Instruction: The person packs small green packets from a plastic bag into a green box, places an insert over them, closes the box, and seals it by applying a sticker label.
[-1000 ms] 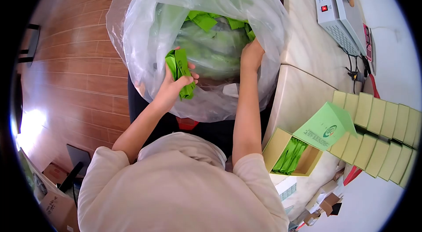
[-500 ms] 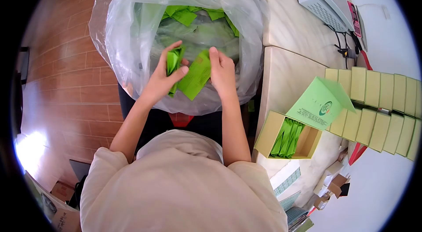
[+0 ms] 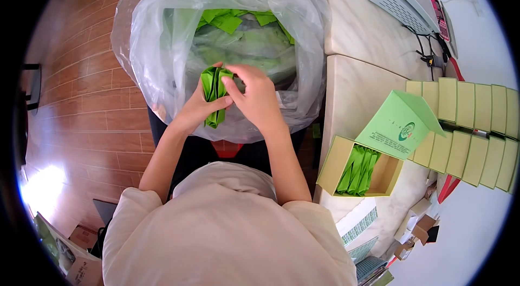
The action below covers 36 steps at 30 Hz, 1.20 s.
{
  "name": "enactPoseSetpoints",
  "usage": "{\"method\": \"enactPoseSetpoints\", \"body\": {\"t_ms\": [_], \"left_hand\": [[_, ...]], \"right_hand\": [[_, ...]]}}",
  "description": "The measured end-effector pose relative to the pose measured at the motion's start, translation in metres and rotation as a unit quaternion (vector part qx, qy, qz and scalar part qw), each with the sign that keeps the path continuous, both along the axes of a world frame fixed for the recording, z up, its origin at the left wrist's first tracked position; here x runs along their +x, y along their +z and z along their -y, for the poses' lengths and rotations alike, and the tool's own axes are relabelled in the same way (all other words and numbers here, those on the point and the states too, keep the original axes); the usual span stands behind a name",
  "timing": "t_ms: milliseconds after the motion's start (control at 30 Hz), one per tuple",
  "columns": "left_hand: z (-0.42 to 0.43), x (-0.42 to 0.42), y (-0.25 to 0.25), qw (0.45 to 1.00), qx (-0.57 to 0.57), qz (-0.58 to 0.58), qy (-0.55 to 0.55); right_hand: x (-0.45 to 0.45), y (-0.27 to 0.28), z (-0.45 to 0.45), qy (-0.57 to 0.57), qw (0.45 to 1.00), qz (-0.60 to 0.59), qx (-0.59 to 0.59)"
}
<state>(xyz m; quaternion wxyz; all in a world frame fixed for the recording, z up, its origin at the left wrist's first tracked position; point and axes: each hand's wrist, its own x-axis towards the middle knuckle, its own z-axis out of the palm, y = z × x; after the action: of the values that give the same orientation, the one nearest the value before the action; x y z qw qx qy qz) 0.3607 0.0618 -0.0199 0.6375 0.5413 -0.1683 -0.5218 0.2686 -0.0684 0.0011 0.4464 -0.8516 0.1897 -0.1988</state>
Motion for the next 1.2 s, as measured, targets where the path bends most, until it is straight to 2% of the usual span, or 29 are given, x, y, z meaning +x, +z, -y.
{"method": "enactPoseSetpoints", "body": {"t_ms": [33,100,133,200,267,333,400,600,733,800,900,967,1000,1067,1167,1200], "left_hand": [[0.001,0.0,0.0,1.0,0.008,0.007,0.001],[0.001,0.001,-0.006,1.0,0.006,0.003,-0.005],[0.0,0.001,-0.008,1.0,0.007,0.0,-0.01],[-0.001,0.006,-0.007,1.0,0.012,-0.014,-0.01],[-0.001,0.007,-0.01,0.999,0.014,-0.034,-0.005],[0.0,0.009,-0.019,0.998,0.025,0.007,0.055],[0.0,0.009,-0.021,0.998,0.025,-0.004,0.054],[-0.006,0.008,-0.019,0.997,0.024,-0.062,0.034],[-0.008,0.011,-0.02,0.997,0.019,-0.074,0.034],[-0.009,0.012,-0.021,0.997,0.018,-0.073,0.027],[-0.007,0.013,-0.019,0.994,0.019,-0.097,0.038],[-0.006,0.013,-0.012,0.986,0.009,-0.127,0.107],[-0.004,0.014,-0.013,0.986,0.005,-0.128,0.105],[-0.003,0.015,-0.016,0.977,0.009,-0.141,0.157],[-0.002,0.014,-0.02,0.98,0.009,-0.107,0.166],[0.0,0.014,-0.018,0.98,0.004,-0.085,0.179]], "right_hand": [[0.001,0.0,0.002,-0.001,1.0,-0.001,-0.001],[0.005,0.0,0.006,0.027,0.994,-0.023,-0.103],[0.008,-0.001,0.009,0.03,0.994,-0.024,-0.104],[0.015,-0.008,0.018,-0.033,0.998,-0.053,-0.01],[0.027,-0.028,0.046,-0.113,0.989,-0.023,0.087],[0.037,-0.059,0.081,-0.206,0.97,-0.059,-0.119],[0.04,-0.089,0.124,-0.214,0.932,-0.118,-0.266],[0.06,-0.111,0.161,-0.291,0.891,-0.128,-0.325],[0.079,-0.099,0.17,-0.208,0.918,-0.145,-0.305],[0.089,-0.096,0.181,-0.175,0.9,-0.239,-0.321],[0.091,-0.102,0.18,-0.152,0.906,-0.19,-0.345],[0.083,-0.087,0.152,-0.155,0.911,-0.152,-0.351],[0.075,-0.075,0.131,-0.158,0.915,-0.115,-0.354],[0.053,-0.044,0.09,-0.184,0.937,-0.19,-0.228],[0.008,-0.02,0.047,-0.22,0.941,-0.139,-0.214],[-0.007,-0.009,0.035,-0.227,0.951,-0.157,-0.141]]}}
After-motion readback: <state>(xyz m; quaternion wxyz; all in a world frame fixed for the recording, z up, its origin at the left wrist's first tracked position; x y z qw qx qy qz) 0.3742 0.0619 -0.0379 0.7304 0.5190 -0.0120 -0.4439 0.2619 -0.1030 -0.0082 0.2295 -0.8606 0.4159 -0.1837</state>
